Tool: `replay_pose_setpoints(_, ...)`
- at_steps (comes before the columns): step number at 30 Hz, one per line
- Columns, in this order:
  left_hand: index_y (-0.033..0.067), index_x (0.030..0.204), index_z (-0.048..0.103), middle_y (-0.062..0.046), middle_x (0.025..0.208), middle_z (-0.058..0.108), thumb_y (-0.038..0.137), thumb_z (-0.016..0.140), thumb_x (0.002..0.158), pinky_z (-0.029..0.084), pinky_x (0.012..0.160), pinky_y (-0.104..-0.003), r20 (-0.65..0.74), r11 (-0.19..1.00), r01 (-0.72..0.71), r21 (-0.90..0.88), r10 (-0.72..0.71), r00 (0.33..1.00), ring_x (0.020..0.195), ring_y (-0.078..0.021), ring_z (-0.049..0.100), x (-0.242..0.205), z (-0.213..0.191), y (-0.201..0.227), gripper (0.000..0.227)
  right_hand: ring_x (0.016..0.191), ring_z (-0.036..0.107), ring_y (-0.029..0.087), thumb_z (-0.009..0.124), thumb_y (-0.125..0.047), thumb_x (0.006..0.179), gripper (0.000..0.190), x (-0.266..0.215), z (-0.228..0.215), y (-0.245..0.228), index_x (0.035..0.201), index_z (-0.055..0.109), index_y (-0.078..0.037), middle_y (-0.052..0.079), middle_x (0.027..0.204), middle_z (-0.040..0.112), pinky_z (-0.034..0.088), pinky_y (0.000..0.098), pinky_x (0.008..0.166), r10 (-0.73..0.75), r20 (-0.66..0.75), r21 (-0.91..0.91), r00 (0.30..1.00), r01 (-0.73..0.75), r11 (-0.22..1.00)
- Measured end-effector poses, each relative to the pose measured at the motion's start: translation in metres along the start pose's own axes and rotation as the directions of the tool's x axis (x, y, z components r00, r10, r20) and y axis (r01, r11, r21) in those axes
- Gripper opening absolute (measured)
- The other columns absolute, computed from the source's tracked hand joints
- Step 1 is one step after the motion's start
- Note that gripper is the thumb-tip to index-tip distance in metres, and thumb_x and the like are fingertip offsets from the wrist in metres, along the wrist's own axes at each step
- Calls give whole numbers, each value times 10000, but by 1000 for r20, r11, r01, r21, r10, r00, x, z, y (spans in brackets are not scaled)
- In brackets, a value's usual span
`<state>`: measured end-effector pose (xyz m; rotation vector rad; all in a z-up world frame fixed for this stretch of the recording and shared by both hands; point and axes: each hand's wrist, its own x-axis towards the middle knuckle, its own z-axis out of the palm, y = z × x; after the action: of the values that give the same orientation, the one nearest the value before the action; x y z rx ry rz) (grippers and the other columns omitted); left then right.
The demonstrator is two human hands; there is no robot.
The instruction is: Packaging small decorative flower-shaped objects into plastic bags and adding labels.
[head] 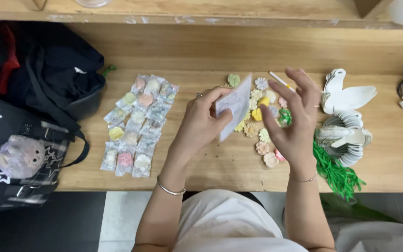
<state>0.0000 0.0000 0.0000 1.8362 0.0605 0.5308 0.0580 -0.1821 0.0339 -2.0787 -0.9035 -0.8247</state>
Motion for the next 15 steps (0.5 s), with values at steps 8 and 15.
replay_pose_setpoints(8,20,1381,585,-85,1053,717,-17,783,878,539,823,-260,291,848,278,-451,-155,944,937,-96,647,-32,10,-53,542,1218,633,305,756,-80,920,457,-49,24,14,1364,647,-73,137,1293,677,423,474,1072,-90,362,252,928,-5,968)
replay_pose_setpoints(15,60,1505,443,-118,1120,753,-35,752,903,570,900,-268,326,808,315,-497,-162,931,1035,-111,705,-49,13,-53,683,683,642,181,583,-141,1082,216,-77,41,20,1238,710,-63,121,805,683,499,299,665,415,509,113,754,-536,836)
